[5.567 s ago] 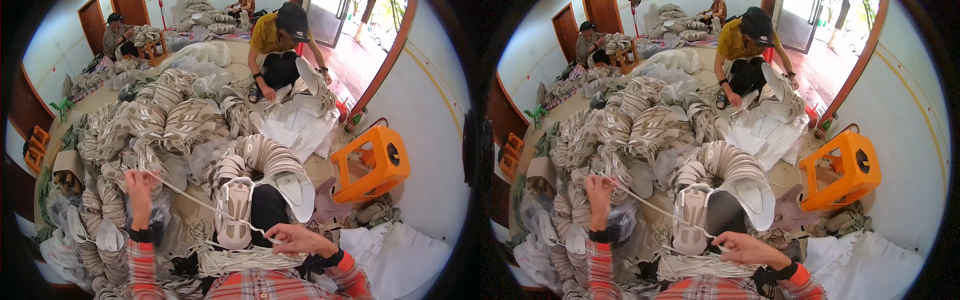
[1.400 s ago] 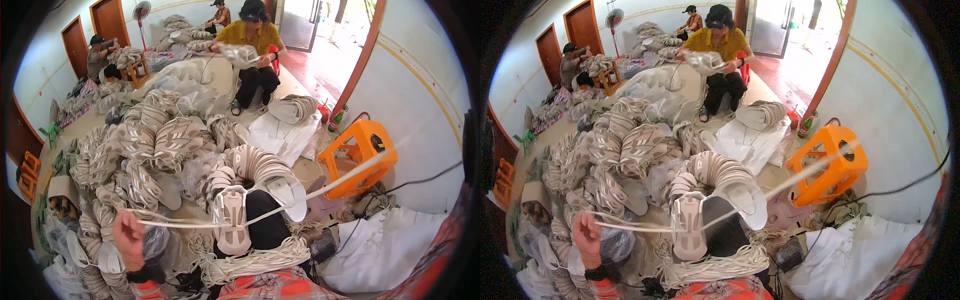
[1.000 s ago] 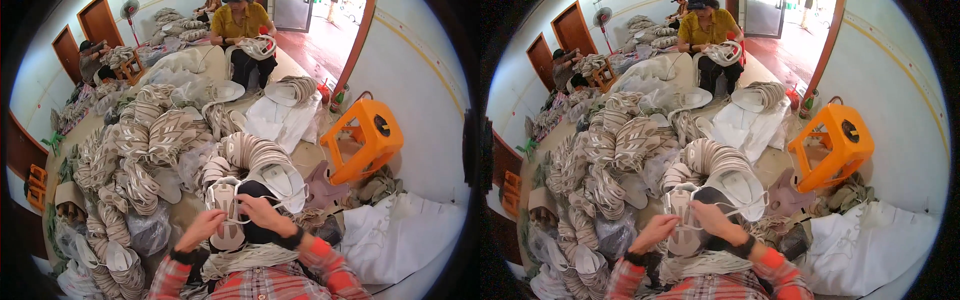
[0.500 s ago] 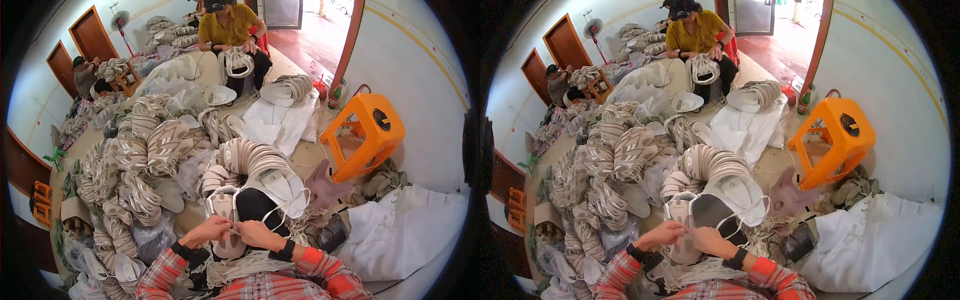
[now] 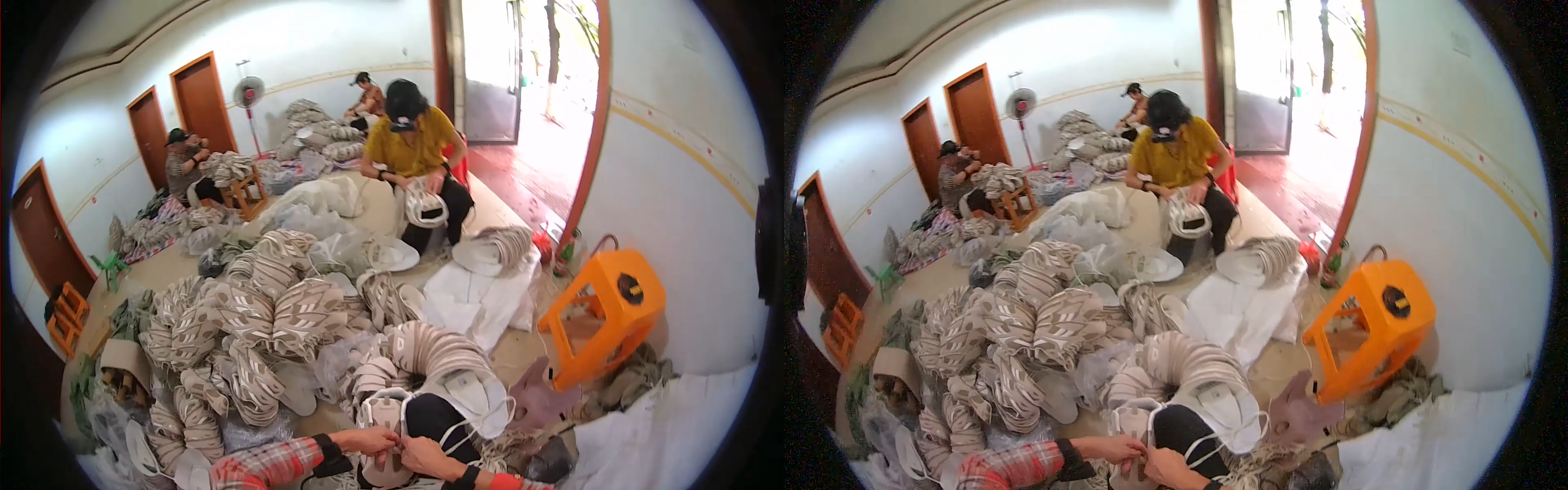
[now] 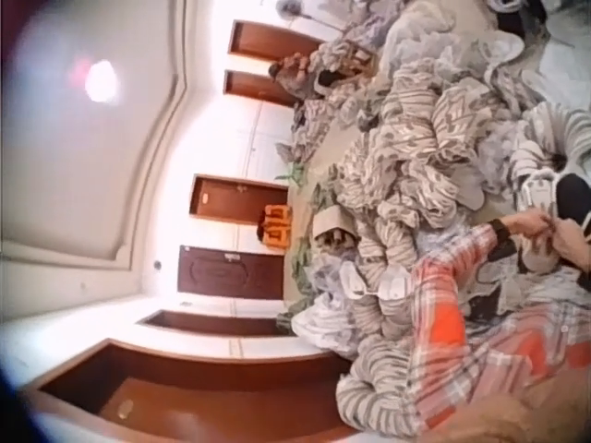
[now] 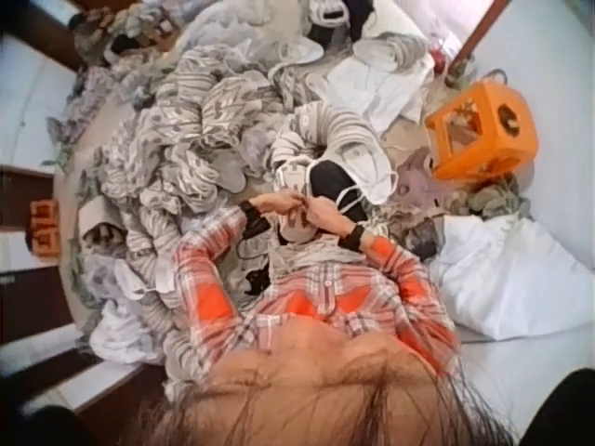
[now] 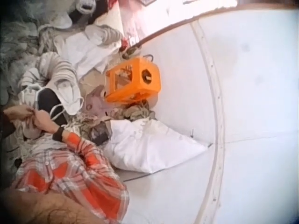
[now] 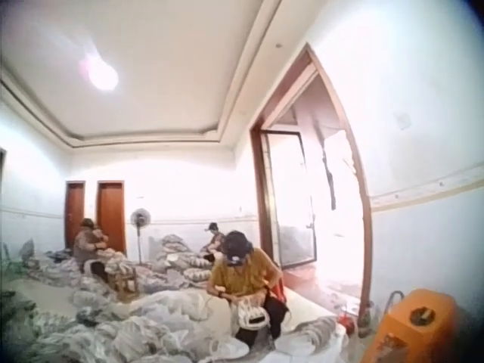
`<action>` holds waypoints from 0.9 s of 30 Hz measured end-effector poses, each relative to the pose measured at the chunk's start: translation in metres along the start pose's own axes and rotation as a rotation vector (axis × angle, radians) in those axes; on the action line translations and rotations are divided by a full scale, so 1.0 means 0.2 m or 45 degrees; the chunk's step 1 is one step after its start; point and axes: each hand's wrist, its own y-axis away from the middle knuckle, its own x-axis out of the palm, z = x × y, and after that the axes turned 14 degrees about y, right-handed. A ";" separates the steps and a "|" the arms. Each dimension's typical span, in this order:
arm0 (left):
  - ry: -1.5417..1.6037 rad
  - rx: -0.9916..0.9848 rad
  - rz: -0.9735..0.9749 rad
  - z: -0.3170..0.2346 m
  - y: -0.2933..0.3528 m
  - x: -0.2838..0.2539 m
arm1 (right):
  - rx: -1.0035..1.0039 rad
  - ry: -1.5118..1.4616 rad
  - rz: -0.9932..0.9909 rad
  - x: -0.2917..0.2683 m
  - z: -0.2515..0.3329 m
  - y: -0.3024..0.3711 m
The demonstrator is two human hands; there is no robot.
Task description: Manually lacing shoelaces through the eyelets of shoe uppers in a factory environment.
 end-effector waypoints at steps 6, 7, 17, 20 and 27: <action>-0.881 0.351 0.320 -0.09 -0.12 0.01 | -0.083 -0.221 -0.149 0.08 -0.06 0.08; -1.153 0.499 0.329 -0.09 -0.13 0.02 | -0.158 -0.176 -0.201 0.13 -0.08 0.08; -1.728 0.879 -0.020 -0.18 -0.01 0.03 | -0.152 -0.194 -0.113 0.05 -0.14 -0.05; -1.568 0.470 -0.399 -0.51 0.12 0.03 | -0.133 -0.253 -0.417 -0.09 -0.09 0.02; -1.008 0.402 -0.067 -0.15 0.03 -0.04 | -0.033 -0.150 -0.012 -0.04 -0.07 0.08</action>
